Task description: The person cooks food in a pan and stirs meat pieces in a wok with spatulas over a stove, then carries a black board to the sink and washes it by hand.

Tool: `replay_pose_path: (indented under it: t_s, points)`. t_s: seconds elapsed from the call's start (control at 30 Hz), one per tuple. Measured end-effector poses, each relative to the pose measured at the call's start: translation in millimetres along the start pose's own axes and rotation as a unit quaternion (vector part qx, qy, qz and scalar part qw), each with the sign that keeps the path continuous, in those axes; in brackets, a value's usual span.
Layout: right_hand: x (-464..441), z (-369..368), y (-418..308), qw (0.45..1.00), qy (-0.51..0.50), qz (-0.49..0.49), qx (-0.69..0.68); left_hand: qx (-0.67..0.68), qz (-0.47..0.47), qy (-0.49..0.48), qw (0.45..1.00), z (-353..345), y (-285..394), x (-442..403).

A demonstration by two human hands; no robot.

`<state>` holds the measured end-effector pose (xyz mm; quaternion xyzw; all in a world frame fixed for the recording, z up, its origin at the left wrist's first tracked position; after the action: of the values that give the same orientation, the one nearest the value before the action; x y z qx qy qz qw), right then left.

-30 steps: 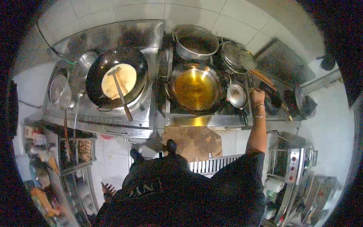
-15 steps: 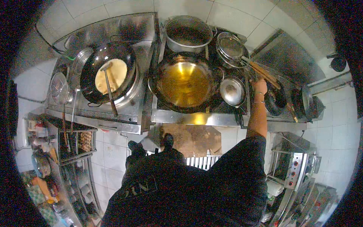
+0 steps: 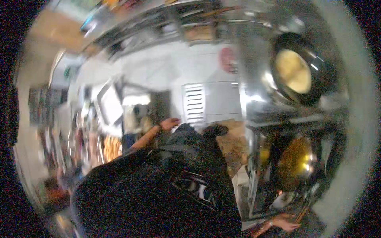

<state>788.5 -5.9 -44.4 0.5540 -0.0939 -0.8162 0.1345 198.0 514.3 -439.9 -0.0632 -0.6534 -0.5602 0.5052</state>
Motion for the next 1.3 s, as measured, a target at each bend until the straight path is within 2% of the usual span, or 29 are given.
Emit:
replay_pose_path:
  t_s: [0.03,0.07,0.1,0.13,0.23,0.37,0.4,0.43,0.47,0.53,0.57,0.6,0.63,0.67,0.7,0.73,0.8,0.83,0.87,0.9,0.93,0.97,1.0,1.07,1.1,1.2,1.3]
  points:
    - [-16.1,44.5,-75.9,0.993,-0.026,0.033,-0.107,-0.161,-0.132,-0.024,0.978,-12.8,-20.5,9.8]
    - [14.0,36.3,-98.1,0.934,-0.107,-0.029,-0.339,-0.129,0.041,-0.024,0.991,-24.9,50.9,79.1]
    - [56.9,36.0,-131.5,0.816,-0.19,-0.093,-0.537,-0.128,0.061,-0.032,0.989,-38.9,34.7,98.9]
    - [94.6,40.8,-159.5,0.77,-0.277,-0.087,-0.567,-0.137,0.077,-0.044,0.987,-48.6,10.9,116.1]
    - [163.7,113.8,-249.7,0.702,-0.461,0.084,-0.536,-0.131,0.093,-0.037,0.986,-75.2,-76.0,150.2]
    - [233.8,197.4,-292.7,0.597,-0.568,0.285,-0.489,-0.077,0.128,0.013,0.989,-109.2,-210.3,213.1]
    - [248.0,217.3,-297.5,0.55,-0.592,0.324,-0.491,-0.067,0.122,0.046,0.989,-111.8,-230.8,232.9]
    - [263.7,232.7,-295.1,0.47,-0.682,0.301,-0.473,-0.032,0.107,0.078,0.991,-115.6,-250.7,254.7]
    - [275.7,245.2,-295.0,0.466,-0.686,0.314,-0.463,-0.018,0.115,0.075,0.99,-121.1,-267.7,276.4]
    - [307.6,264.7,-285.6,0.453,-0.671,0.421,-0.409,0.164,0.225,0.092,0.956,-138.9,-307.8,316.7]
    - [322.7,272.9,-278.3,0.455,-0.656,0.46,-0.389,0.173,0.226,0.088,0.955,-154.2,-333.6,327.1]
    - [334.2,281.1,-276.8,0.456,-0.655,0.464,-0.385,0.239,0.24,0.125,0.932,-175.8,-375.6,333.0]
    - [348.3,289.9,-274.0,0.425,-0.66,0.506,-0.357,0.306,0.256,0.16,0.903,-197.7,-409.7,340.5]
    - [360.7,296.0,-270.2,0.394,-0.663,0.546,-0.328,0.313,0.258,0.155,0.901,-214.2,-430.1,345.5]
    - [374.8,297.8,-266.1,0.328,-0.718,0.536,-0.298,0.355,0.28,0.175,0.874,-226.7,-450.2,347.7]
    - [387.1,297.1,-258.9,0.33,-0.717,0.541,-0.291,0.398,0.302,0.194,0.844,-235.7,-463.5,347.0]
    - [425.0,290.0,-229.9,0.315,-0.724,0.573,-0.221,0.407,0.329,0.18,0.833,-248.5,-492.3,329.5]
    - [450.2,272.7,-213.7,0.316,-0.723,0.575,-0.217,0.451,0.341,0.224,0.794,-254.4,-514.4,316.1]
    - [477.7,253.8,-187.5,0.289,-0.732,0.578,-0.216,0.492,0.355,0.265,0.75,-266.5,-539.8,302.2]
    - [500.2,241.5,-172.5,0.263,-0.742,0.578,-0.212,0.489,0.342,0.309,0.741,-274.6,-570.4,281.7]
    - [508.3,245.6,-170.1,0.264,-0.746,0.578,-0.201,0.268,0.234,0.258,0.898,-274.4,-609.5,256.0]
    - [512.7,255.4,-165.6,0.304,-0.728,0.603,-0.12,0.118,0.221,0.199,0.947,-260.6,-625.4,229.3]
    - [510.6,264.8,-161.0,0.343,-0.706,0.619,-0.036,-0.038,0.198,0.151,0.968,-245.4,-639.3,203.3]
    - [502.5,277.5,-152.6,0.355,-0.716,0.6,-0.043,-0.101,0.286,0.101,0.947,-223.4,-657.8,156.2]
    - [504.5,283.4,-157.7,0.368,-0.718,0.587,-0.072,-0.144,0.292,0.14,0.935,-209.4,-686.3,125.6]
    - [500.2,299.5,-170.7,0.404,-0.716,0.549,-0.152,-0.128,0.352,0.208,0.904,-165.4,-721.0,86.1]
    - [502.7,311.2,-183.7,0.415,-0.76,0.495,-0.074,-0.111,0.39,0.242,0.881,-137.0,-750.8,61.4]
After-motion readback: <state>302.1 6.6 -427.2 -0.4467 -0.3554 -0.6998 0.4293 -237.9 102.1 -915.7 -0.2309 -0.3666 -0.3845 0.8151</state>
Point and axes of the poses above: each hand's wrist, its own x-axis away from the middle knuckle, its own z-axis out of the back of the hand, y = z × x, the point moved 5 cm from there along -x, towards the middle knuckle, and after that the axes turned 3 degrees about -z, right-handed, at the moved point
